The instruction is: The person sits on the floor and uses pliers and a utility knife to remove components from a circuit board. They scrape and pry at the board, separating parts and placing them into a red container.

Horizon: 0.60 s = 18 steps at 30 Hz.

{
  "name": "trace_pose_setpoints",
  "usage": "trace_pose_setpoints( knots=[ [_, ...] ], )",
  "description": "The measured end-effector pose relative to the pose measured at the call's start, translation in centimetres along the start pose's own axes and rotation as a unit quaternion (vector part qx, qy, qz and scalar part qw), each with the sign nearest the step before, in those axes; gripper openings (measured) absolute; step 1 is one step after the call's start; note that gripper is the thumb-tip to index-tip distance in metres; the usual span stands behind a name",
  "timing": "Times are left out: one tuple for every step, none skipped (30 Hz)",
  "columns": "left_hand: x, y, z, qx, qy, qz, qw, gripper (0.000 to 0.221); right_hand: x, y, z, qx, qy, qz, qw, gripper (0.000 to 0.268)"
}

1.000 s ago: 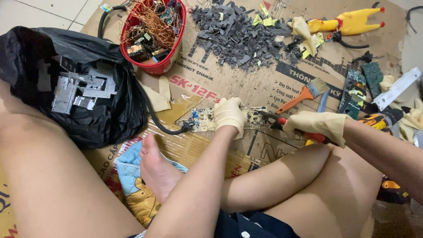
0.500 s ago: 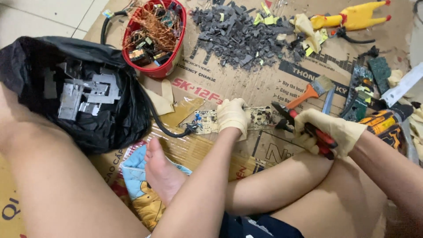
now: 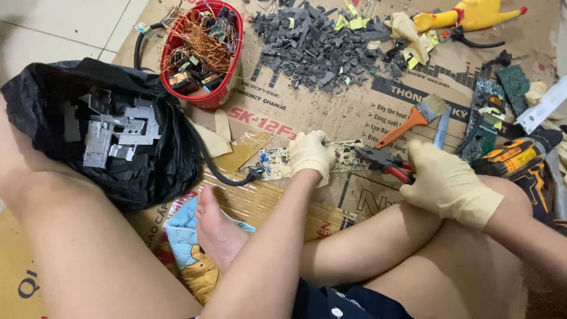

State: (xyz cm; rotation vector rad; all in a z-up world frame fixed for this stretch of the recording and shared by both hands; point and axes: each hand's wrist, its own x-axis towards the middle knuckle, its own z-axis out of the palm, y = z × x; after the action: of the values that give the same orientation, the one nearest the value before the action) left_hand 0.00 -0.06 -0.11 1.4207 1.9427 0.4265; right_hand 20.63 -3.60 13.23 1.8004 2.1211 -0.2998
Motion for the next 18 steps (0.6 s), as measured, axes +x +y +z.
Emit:
trace_pose_setpoints(
  knots=[
    [0.0, 0.0, 0.0, -0.003, -0.001, -0.003, 1.000, 0.015, -0.3, 0.0, 0.4, 0.001, 0.008, 0.001, 1.000, 0.027],
    [0.1, 0.0, 0.0, -0.002, -0.001, -0.002, 1.000, 0.015, -0.4, -0.1, 0.3, 0.003, 0.009, 0.002, 1.000, 0.027],
    [0.1, 0.0, 0.0, 0.000, 0.001, -0.001, 1.000, 0.013, -0.6, 0.0, 0.2, -0.028, -0.008, 0.024, 0.999, 0.027],
    [0.0, 0.0, 0.0, 0.002, 0.004, -0.001, 1.000, 0.011, -0.7, 0.0, 0.2, -0.059, -0.025, 0.046, 0.997, 0.031],
    [0.0, 0.2, 0.0, 0.003, 0.002, 0.002, 1.000, 0.011, -0.7, 0.1, 0.1, -0.059, -0.025, 0.049, 0.997, 0.031],
    [0.0, 0.3, 0.0, 0.012, -0.005, -0.005, 1.000, 0.012, -0.6, 0.3, 0.0, -0.057, -0.023, 0.040, 0.997, 0.031],
    [0.0, 0.2, -0.2, 0.020, -0.009, -0.015, 1.000, 0.014, -0.4, 0.3, -0.1, -0.056, -0.020, 0.029, 0.998, 0.031],
    [0.0, 0.2, -0.2, 0.020, -0.009, -0.015, 1.000, 0.014, -0.2, 0.3, -0.2, -0.057, -0.019, 0.028, 0.998, 0.031],
    [0.1, 0.2, -0.2, 0.019, -0.011, -0.011, 1.000, 0.016, 0.0, 0.2, -0.3, -0.097, -0.033, 0.015, 0.995, 0.030],
    [0.1, 0.2, -0.2, 0.018, -0.013, -0.007, 1.000, 0.018, 0.2, 0.2, -0.4, -0.137, -0.046, 0.002, 0.990, 0.029],
    [0.0, 0.3, -0.3, 0.017, -0.012, -0.008, 1.000, 0.018, 0.2, -0.1, -0.5, -0.138, -0.045, 0.001, 0.989, 0.029],
    [0.0, 0.3, -0.4, 0.016, -0.015, -0.009, 1.000, 0.020, 0.3, -0.5, -0.7, -0.142, -0.053, 0.007, 0.988, 0.027],
    [-0.1, 0.4, -0.5, 0.016, -0.017, -0.012, 1.000, 0.021, 0.3, -0.8, -0.9, -0.146, -0.061, 0.013, 0.987, 0.025],
    [0.1, 0.1, -0.2, 0.015, -0.017, -0.013, 1.000, 0.021, 0.5, -0.7, -0.5, -0.147, -0.061, 0.012, 0.987, 0.025],
    [0.3, -0.1, 0.1, 0.035, -0.012, 0.009, 0.999, 0.020, 0.6, -0.5, -0.2, -0.173, -0.031, -0.012, 0.984, 0.026],
    [0.6, -0.2, 0.4, 0.054, -0.007, 0.031, 0.998, 0.020, 0.7, -0.2, 0.1, -0.198, -0.001, -0.035, 0.979, 0.028],
    [0.5, -0.1, 0.4, 0.053, -0.007, 0.031, 0.998, 0.020, 0.6, -0.2, 0.0, -0.200, -0.001, -0.035, 0.979, 0.028],
    [0.4, 0.1, 0.3, 0.047, -0.010, 0.020, 0.999, 0.019, 0.5, -0.1, 0.0, -0.205, 0.012, -0.050, 0.977, 0.027]
  ],
)
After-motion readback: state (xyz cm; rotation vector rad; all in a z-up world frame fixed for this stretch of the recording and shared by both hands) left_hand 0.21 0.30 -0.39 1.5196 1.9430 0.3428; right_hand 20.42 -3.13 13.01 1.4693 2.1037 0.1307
